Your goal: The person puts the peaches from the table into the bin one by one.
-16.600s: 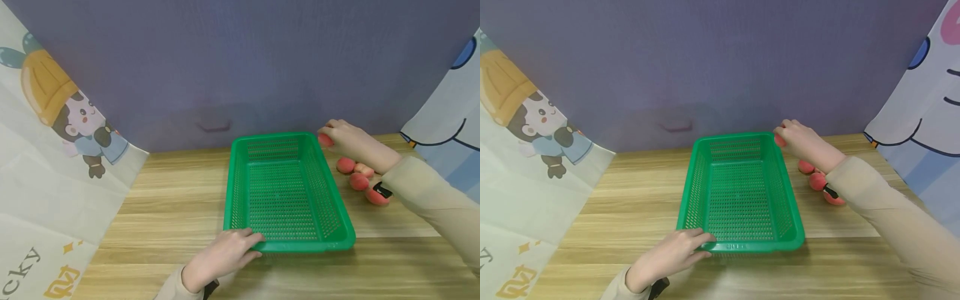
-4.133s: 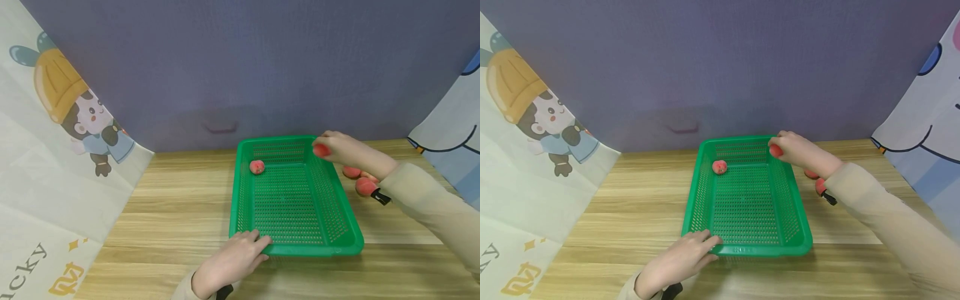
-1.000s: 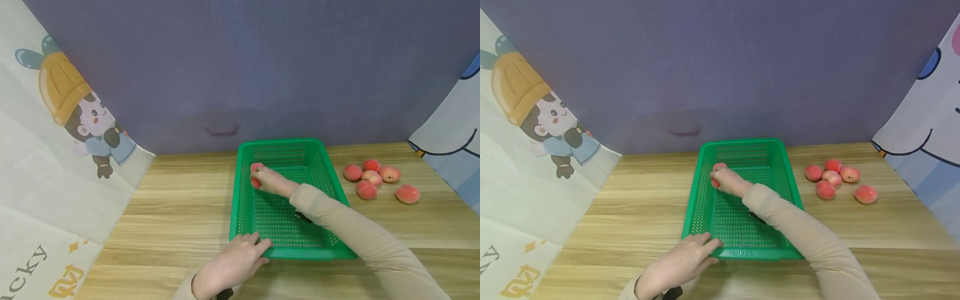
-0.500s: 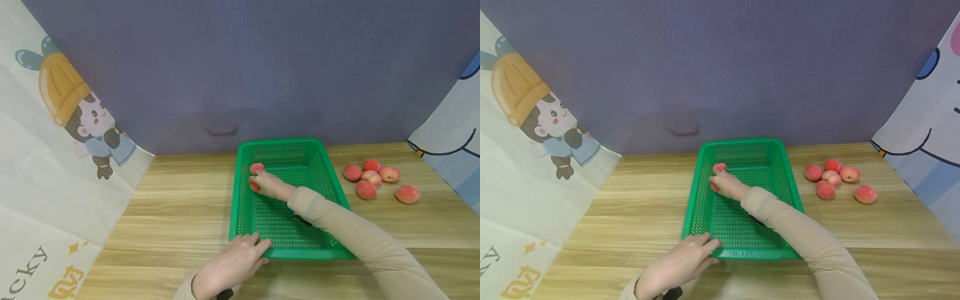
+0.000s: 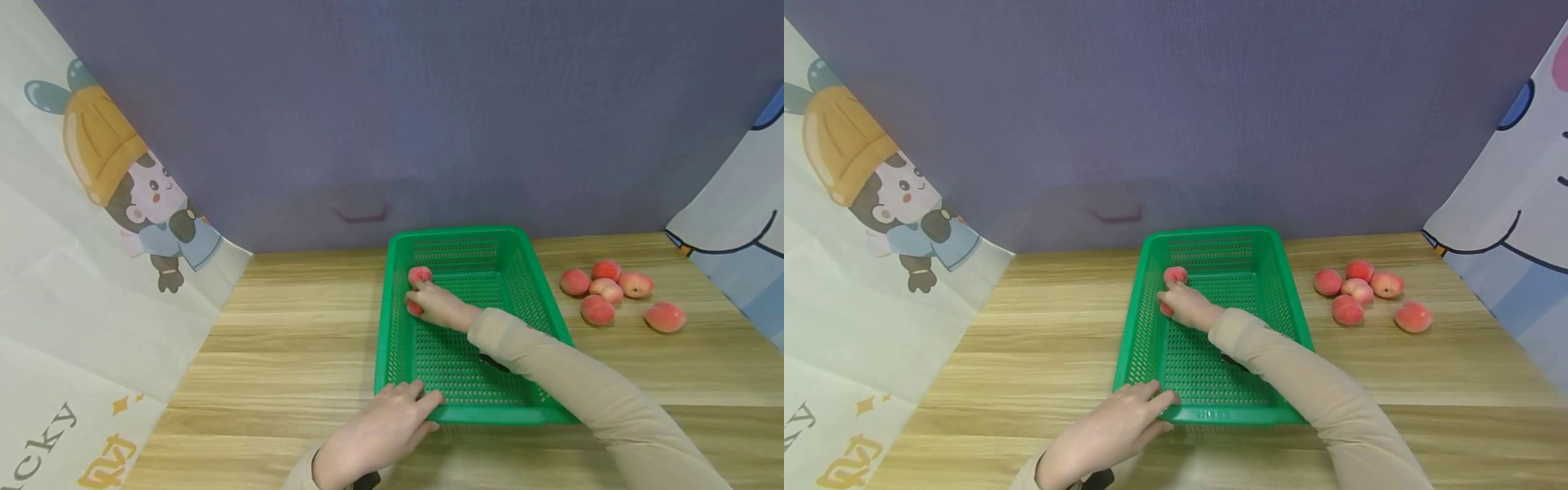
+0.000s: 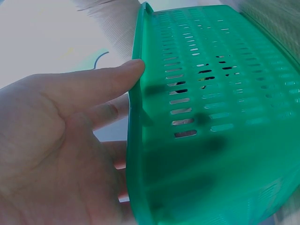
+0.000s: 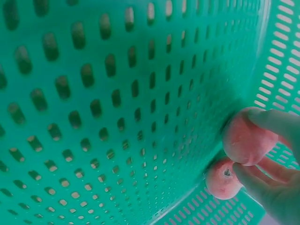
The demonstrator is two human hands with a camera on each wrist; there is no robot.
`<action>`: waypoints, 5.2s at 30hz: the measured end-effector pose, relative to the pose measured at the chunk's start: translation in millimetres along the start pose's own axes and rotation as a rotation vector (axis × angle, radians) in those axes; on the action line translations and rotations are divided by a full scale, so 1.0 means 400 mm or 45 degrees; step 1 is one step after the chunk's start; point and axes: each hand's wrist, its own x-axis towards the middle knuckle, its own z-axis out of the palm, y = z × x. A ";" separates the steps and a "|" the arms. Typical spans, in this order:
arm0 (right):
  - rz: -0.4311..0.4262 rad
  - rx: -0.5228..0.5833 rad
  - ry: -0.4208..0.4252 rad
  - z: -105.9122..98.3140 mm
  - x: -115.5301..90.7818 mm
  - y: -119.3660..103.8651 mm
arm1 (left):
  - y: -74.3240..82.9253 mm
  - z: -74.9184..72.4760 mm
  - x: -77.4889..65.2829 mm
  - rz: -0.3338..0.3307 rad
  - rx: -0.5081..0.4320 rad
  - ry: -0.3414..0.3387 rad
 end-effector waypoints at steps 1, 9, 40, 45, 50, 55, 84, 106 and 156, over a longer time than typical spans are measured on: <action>0.004 0.002 -0.003 0.001 0.000 0.000 | 0.000 0.000 0.000 -0.001 0.000 -0.002; 0.014 0.011 -0.012 0.003 0.001 0.001 | 0.003 -0.004 -0.001 -0.019 -0.013 -0.029; 0.030 0.151 -0.117 -0.037 0.015 0.018 | 0.003 0.006 0.007 -0.012 -0.009 -0.004; 0.030 0.171 -0.178 -0.056 0.016 0.014 | 0.005 0.007 0.010 -0.014 0.006 -0.003; 0.051 0.192 -0.226 -0.088 0.015 0.007 | 0.009 0.006 0.011 -0.024 0.017 -0.013; 0.104 0.238 -0.278 -0.126 0.007 0.003 | 0.011 0.008 0.014 -0.030 0.011 -0.027; 0.082 0.148 -0.265 -0.322 -0.091 -0.031 | 0.014 0.009 0.016 -0.026 -0.014 -0.010; 0.092 0.075 0.008 -0.391 -0.192 0.027 | 0.012 0.005 0.014 -0.024 -0.045 -0.023; 0.352 -0.040 0.151 -0.285 -0.483 0.288 | 0.014 0.007 0.010 -0.030 -0.041 -0.035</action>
